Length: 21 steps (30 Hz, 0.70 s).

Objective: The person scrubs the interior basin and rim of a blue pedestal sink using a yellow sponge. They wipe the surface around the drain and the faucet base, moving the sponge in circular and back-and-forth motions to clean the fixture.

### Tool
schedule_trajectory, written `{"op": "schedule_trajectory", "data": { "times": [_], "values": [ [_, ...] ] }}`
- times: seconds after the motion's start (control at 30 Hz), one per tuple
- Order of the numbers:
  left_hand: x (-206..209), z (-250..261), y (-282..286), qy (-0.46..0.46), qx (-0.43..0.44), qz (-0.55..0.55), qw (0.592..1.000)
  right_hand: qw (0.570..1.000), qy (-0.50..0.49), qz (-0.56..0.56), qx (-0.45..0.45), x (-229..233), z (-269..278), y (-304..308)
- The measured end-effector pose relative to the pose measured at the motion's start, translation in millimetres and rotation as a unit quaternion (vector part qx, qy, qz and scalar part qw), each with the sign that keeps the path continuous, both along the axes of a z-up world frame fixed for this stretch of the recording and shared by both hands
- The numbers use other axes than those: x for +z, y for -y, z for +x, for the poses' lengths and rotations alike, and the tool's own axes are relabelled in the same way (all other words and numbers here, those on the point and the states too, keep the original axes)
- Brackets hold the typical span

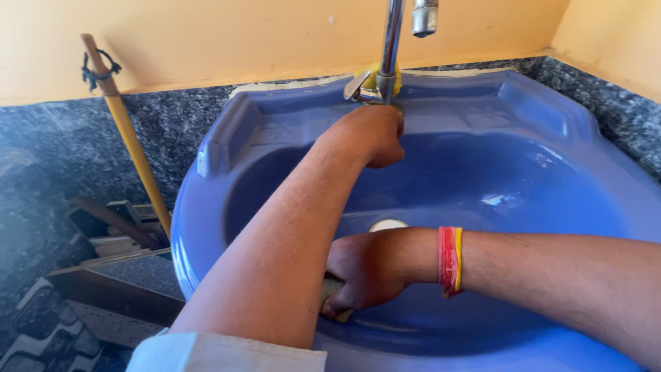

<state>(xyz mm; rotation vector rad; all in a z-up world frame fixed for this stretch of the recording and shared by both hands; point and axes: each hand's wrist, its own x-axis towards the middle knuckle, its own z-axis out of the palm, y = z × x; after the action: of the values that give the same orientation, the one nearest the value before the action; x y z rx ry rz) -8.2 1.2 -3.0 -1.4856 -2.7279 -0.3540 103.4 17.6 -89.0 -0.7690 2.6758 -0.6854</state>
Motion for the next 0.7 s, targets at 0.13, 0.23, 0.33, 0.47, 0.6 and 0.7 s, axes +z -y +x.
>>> {"op": "schedule_trajectory", "data": {
  "times": [0.13,0.23,0.33,0.47,0.6,0.7],
  "values": [
    [3.2,4.1,0.7,0.001,0.015,0.002,1.000,0.989,0.001,0.089,-0.120,4.2,-12.5,-19.9],
    [1.8,3.5,0.1,-0.003,0.000,-0.002,1.000,0.921,0.022,0.294,-0.256,5.7,-17.5,-19.1],
    [1.8,1.3,-1.0,-0.002,0.000,-0.012,1.000,0.960,0.121,0.126,-0.217,1.5,-6.2,-2.4],
    [0.7,-0.2,0.0,0.000,0.005,-0.010,1.000,0.996,-0.074,0.047,-0.014,-6.8,-17.7,-11.3],
    [-0.1,0.7,-2.0,0.001,-0.005,0.003,1.000,0.930,0.009,0.327,-0.169,-6.7,-28.3,-31.3],
    [-0.3,-1.3,-2.3,-0.011,-0.014,-0.009,1.000,0.993,0.078,0.019,-0.089,-13.5,-15.3,-13.0]
  ]
}}
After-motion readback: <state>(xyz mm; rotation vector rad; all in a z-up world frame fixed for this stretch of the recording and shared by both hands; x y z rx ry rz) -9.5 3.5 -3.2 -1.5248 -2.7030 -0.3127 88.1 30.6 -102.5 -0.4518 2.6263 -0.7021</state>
